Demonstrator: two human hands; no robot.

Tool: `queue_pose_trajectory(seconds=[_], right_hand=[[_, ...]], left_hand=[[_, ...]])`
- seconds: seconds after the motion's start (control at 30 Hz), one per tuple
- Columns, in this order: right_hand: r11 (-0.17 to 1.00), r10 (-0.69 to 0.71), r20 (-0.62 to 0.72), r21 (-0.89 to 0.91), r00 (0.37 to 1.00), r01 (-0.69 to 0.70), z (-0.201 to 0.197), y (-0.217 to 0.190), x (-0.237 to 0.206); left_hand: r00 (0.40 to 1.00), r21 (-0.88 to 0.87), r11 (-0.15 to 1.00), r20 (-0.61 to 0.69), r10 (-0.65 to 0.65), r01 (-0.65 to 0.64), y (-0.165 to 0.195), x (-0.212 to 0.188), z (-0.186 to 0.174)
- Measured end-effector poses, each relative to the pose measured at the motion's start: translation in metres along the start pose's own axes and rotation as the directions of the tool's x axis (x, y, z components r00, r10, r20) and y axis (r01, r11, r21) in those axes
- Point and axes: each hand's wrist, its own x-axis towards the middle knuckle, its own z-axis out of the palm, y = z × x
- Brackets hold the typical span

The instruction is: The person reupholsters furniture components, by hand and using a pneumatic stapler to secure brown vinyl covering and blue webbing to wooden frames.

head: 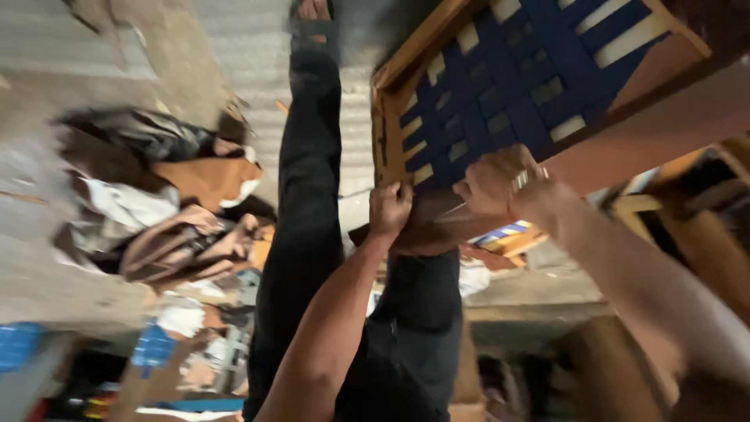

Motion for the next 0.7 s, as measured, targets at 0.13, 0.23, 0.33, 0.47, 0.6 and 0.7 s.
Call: queue_pose_trajectory(seconds=[0.13,0.23,0.33,0.47,0.6,0.7], right_hand=[[0.955,-0.165,0.09,0.265,0.982,0.136,-0.036,0.007,0.033],[0.932,-0.113,0.169,0.361,0.979,0.045,-0.027,0.017,0.051],[0.956,-0.058,0.208,0.294,0.976,-0.006,-0.01,0.025,0.064],[0.954,-0.074,0.213,0.3,0.974,0.007,0.002,0.036,0.074],[0.962,-0.123,0.261,0.267,0.957,0.051,0.008,0.041,0.078],[0.989,-0.119,0.396,0.131,0.911,0.072,0.01,0.042,0.081]], left_hand=[[0.995,-0.156,0.988,-0.097,0.003,-0.018,0.01,-0.006,-0.001],[0.997,-0.141,0.988,-0.035,-0.066,0.06,0.012,-0.006,-0.002],[0.984,-0.08,0.989,0.136,-0.114,0.126,0.011,0.0,-0.002],[0.86,0.065,0.994,0.499,-0.104,0.083,0.012,0.013,0.001],[0.747,0.102,0.993,0.656,-0.109,0.055,0.012,0.019,0.007],[0.761,0.113,0.993,0.647,-0.054,-0.025,0.005,0.016,0.009]])
